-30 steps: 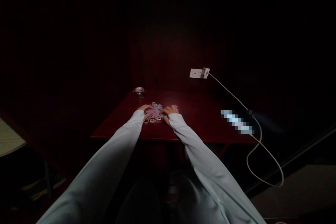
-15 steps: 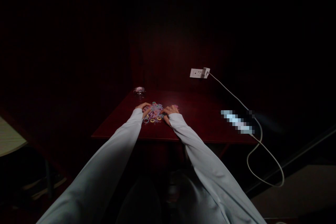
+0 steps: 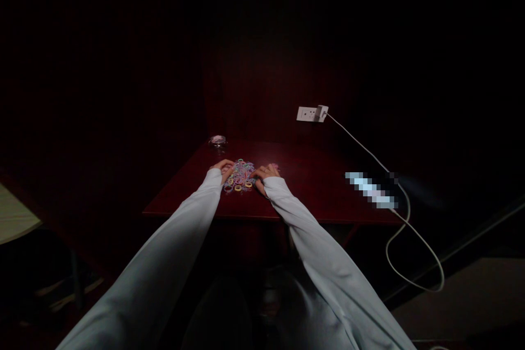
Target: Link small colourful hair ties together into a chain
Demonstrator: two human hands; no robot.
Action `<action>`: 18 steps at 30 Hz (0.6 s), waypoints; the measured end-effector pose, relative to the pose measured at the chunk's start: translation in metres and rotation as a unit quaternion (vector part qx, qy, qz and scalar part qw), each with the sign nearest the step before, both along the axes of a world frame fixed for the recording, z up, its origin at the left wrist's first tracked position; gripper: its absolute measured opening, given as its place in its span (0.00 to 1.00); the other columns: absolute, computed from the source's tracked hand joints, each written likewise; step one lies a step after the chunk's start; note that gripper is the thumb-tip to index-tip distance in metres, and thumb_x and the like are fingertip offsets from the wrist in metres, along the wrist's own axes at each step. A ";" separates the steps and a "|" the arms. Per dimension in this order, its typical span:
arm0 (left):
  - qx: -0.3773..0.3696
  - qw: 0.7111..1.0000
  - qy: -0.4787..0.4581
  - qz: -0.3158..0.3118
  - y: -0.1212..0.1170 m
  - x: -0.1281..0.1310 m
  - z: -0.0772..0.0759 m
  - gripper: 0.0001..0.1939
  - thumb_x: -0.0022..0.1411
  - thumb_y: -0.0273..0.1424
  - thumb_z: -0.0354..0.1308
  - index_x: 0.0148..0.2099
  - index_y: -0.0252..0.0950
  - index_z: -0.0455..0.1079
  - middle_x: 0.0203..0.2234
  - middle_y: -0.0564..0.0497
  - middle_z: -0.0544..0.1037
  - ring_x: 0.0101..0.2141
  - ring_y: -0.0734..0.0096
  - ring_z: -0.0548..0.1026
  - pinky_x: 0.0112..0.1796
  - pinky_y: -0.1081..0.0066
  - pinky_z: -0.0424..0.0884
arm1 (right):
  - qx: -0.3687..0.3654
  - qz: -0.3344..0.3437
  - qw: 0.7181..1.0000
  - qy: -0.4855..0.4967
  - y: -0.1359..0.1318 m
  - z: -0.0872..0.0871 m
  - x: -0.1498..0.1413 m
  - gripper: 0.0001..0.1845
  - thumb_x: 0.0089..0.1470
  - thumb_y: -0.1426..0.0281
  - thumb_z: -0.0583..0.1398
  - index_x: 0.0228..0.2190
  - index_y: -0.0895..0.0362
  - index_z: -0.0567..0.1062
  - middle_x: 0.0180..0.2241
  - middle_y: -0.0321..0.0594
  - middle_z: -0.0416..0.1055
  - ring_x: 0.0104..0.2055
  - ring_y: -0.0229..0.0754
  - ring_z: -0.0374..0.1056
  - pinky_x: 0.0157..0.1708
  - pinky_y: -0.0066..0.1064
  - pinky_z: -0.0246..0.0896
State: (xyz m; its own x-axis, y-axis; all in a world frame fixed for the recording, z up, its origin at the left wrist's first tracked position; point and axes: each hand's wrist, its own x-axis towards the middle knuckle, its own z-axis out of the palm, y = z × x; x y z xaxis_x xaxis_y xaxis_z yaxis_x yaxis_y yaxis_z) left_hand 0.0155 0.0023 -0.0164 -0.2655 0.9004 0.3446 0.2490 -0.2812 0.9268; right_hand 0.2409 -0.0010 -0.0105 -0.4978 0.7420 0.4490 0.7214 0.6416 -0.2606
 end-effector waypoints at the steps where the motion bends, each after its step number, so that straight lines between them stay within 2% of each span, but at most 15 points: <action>1: -0.002 1.000 0.007 0.005 0.000 0.000 0.000 0.10 0.49 0.34 0.72 0.32 0.37 0.77 0.23 0.55 0.78 0.26 0.72 0.76 0.31 0.75 0.75 | -0.002 -0.001 1.000 -0.001 0.000 0.000 0.000 0.17 0.63 0.74 0.60 0.48 0.49 0.85 0.47 0.42 0.79 0.53 0.49 0.63 0.61 0.42 0.57; 7: -0.011 0.995 0.091 0.048 -0.002 -0.006 -0.001 0.06 0.51 0.30 0.65 0.35 0.37 0.79 0.26 0.52 0.80 0.27 0.69 0.77 0.31 0.73 0.73 | -0.005 -0.002 1.000 0.001 0.000 0.000 0.000 0.16 0.63 0.75 0.61 0.47 0.50 0.85 0.48 0.41 0.79 0.53 0.49 0.63 0.60 0.41 0.57; 13: -0.023 0.985 0.162 0.059 -0.003 -0.008 0.002 0.08 0.55 0.30 0.64 0.37 0.38 0.82 0.30 0.49 0.85 0.32 0.66 0.80 0.38 0.71 0.76 | -0.002 -0.003 1.000 -0.004 0.001 0.000 0.000 0.17 0.62 0.75 0.61 0.48 0.51 0.84 0.47 0.42 0.79 0.52 0.49 0.63 0.58 0.41 0.57; 18: -0.008 0.978 0.198 0.071 -0.005 -0.005 0.004 0.13 0.63 0.34 0.61 0.44 0.38 0.85 0.39 0.46 0.87 0.40 0.58 0.83 0.47 0.65 0.78 | -0.004 -0.004 1.000 -0.008 0.001 -0.001 0.000 0.17 0.63 0.75 0.61 0.48 0.51 0.84 0.46 0.42 0.79 0.52 0.49 0.62 0.58 0.41 0.57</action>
State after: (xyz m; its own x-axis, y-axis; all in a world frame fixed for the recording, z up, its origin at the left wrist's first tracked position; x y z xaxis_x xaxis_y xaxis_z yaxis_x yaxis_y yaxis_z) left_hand 0.0104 -0.0029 -0.0124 -0.2369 0.8704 0.4316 0.6246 -0.2038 0.7539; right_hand 0.2407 0.0000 -0.0111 -0.4987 0.7498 0.4349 0.7314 0.6333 -0.2532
